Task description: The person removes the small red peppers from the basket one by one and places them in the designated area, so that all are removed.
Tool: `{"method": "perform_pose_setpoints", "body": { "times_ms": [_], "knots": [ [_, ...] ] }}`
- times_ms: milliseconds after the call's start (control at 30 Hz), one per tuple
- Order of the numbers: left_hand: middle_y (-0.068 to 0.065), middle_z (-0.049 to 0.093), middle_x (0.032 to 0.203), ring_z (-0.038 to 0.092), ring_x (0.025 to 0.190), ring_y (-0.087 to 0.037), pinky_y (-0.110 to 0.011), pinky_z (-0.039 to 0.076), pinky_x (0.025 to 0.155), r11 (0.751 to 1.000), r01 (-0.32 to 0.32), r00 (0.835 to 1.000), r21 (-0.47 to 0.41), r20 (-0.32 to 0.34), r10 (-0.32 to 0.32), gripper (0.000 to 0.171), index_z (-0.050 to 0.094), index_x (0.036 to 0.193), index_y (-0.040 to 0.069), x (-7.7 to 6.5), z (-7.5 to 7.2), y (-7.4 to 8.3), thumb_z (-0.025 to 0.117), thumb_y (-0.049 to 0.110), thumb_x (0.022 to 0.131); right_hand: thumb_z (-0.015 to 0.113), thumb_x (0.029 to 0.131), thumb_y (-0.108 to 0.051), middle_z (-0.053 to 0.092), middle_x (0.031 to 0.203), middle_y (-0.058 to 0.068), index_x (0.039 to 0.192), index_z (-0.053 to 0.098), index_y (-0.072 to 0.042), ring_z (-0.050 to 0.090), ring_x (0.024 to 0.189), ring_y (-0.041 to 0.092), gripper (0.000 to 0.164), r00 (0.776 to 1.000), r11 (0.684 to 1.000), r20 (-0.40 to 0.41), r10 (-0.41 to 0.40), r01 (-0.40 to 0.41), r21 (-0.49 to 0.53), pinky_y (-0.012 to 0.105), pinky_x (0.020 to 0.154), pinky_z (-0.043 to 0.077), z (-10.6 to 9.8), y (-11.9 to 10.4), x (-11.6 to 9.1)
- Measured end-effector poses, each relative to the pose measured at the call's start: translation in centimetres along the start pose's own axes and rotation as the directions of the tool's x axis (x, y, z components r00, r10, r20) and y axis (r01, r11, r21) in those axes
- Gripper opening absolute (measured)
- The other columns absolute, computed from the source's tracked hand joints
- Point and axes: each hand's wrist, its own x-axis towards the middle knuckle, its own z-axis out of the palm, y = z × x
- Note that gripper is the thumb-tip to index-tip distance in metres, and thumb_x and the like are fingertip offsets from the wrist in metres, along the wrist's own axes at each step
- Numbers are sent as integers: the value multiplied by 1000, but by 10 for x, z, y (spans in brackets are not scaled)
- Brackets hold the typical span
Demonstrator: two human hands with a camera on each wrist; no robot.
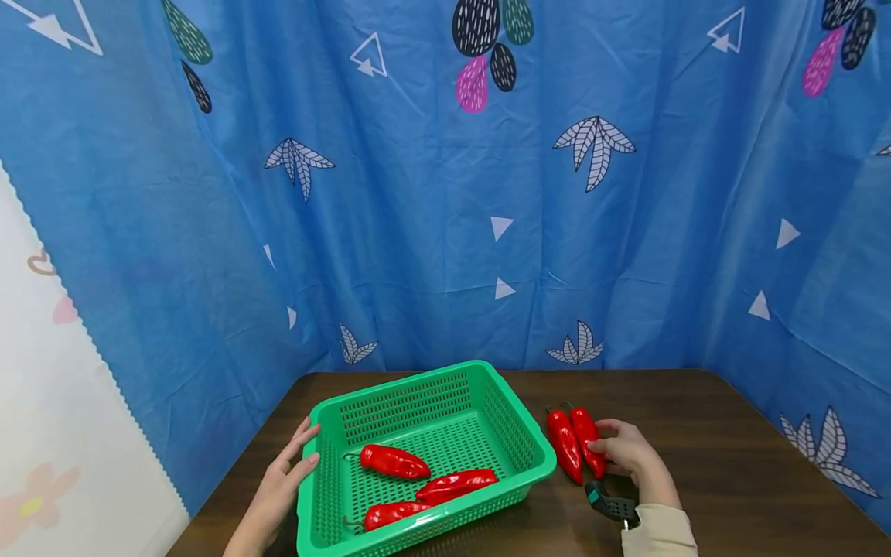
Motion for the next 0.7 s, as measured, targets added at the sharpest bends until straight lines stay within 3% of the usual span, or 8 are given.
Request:
{"method": "perform_pose_setpoints", "body": {
  "times_ms": [233, 700],
  "knots": [
    [-9, 5, 170, -2, 154, -46, -72, 20, 115, 1000, 2, 1000, 28, -8, -1, 58, 34, 156, 14, -1, 0, 0, 54, 32, 104, 67, 92, -6, 48, 126, 37, 141, 36, 14, 60, 97, 36, 61, 1000, 1000, -3, 3, -3, -3, 48, 82, 61, -1, -1, 0],
    [-10, 4, 170, -6, 154, -46, -74, 17, 113, 1000, 13, 1000, 11, 3, -13, 58, 34, 156, 14, -2, -1, 1, 54, 30, 104, 69, 92, -12, 43, 133, 39, 141, 36, 12, 57, 108, 46, 63, 999, 999, -4, 34, -34, -28, 51, 87, 59, -3, -5, -1]
  ]
}}
